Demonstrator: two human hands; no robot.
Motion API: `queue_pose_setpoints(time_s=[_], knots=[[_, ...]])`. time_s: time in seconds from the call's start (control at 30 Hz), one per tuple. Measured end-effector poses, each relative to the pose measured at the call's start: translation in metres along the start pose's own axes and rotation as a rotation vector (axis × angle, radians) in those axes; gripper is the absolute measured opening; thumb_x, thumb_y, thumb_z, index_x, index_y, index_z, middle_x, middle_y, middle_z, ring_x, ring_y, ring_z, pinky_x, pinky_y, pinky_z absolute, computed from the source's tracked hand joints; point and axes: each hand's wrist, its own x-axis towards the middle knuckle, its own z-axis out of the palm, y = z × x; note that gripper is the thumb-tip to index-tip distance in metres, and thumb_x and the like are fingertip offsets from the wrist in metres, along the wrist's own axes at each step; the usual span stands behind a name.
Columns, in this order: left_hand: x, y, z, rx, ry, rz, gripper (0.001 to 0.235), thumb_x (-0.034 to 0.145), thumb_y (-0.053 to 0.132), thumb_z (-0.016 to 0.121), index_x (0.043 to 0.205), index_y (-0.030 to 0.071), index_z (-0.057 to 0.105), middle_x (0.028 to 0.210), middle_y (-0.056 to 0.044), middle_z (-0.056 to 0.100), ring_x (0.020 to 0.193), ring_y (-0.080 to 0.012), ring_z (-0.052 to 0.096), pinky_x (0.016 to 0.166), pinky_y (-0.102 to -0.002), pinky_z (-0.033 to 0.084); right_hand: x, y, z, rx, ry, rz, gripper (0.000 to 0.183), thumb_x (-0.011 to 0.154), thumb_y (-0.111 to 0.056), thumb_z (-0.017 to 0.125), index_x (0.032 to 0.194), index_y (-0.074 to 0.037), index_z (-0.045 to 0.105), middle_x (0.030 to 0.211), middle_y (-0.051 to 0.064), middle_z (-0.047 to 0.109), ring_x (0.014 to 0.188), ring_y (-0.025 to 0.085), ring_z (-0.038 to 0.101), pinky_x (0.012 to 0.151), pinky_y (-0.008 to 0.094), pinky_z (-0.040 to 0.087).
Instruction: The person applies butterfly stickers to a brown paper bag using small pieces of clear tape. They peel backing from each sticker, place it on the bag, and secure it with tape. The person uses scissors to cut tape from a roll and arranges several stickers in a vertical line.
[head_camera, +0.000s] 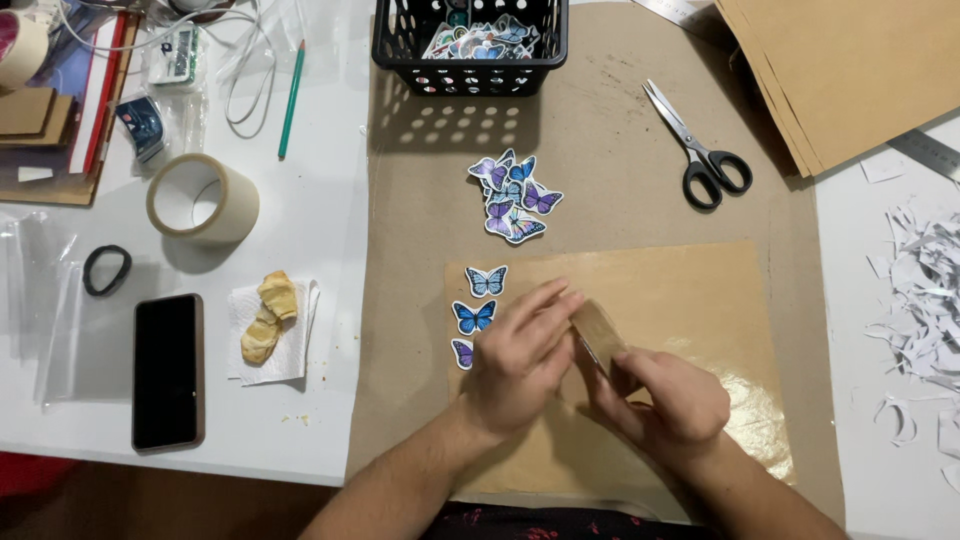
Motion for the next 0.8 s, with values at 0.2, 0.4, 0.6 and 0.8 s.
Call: queue_pose_setpoints(time_s=[0.2, 0.4, 0.6, 0.8], knots=[[-0.005, -0.007, -0.002, 0.019, 0.059, 0.215, 0.025, 0.093, -0.006, 0.069, 0.118, -0.007, 0.067, 0.112, -0.022, 0.072, 0.098, -0.0331, 0.073, 0.082, -0.040, 0.063, -0.012, 0.008, 0.007, 0.047, 0.001, 0.039, 0.018, 0.083, -0.008, 0.077, 0.091, -0.002, 0.061, 0.066, 0.001, 0.062, 0.052, 0.012, 0.057, 0.052, 0.024, 0.046], [-0.002, -0.003, 0.003, -0.189, 0.143, -0.128, 0.021, 0.088, -0.007, 0.070, 0.108, -0.002, 0.073, 0.099, -0.018, 0.075, 0.087, -0.0254, 0.074, 0.080, -0.030, 0.063, -0.017, 0.010, 0.004, 0.045, 0.038, 0.009, 0.027, 0.082, -0.004, 0.079, 0.098, -0.003, 0.058, 0.071, 0.004, 0.066, 0.055, 0.012, 0.060, 0.053, 0.025, 0.048], [0.003, 0.002, 0.004, -0.339, 0.106, -0.396, 0.012, 0.089, 0.004, 0.072, 0.100, 0.000, 0.076, 0.089, -0.013, 0.077, 0.072, -0.0176, 0.071, 0.060, -0.025, 0.059, -0.021, 0.012, 0.005, 0.022, 0.083, -0.025, 0.025, 0.084, -0.008, 0.077, 0.099, -0.004, 0.056, 0.064, 0.001, 0.064, 0.057, 0.013, 0.062, 0.052, 0.025, 0.046], [0.002, 0.001, 0.006, -0.424, 0.011, -0.555, 0.013, 0.089, 0.009, 0.071, 0.098, 0.001, 0.077, 0.093, -0.011, 0.078, 0.079, -0.0165, 0.074, 0.067, -0.025, 0.062, -0.029, 0.017, 0.004, 0.014, 0.065, -0.005, 0.029, 0.083, -0.009, 0.078, 0.103, -0.005, 0.057, 0.069, 0.003, 0.068, 0.056, 0.013, 0.063, 0.053, 0.025, 0.048]])
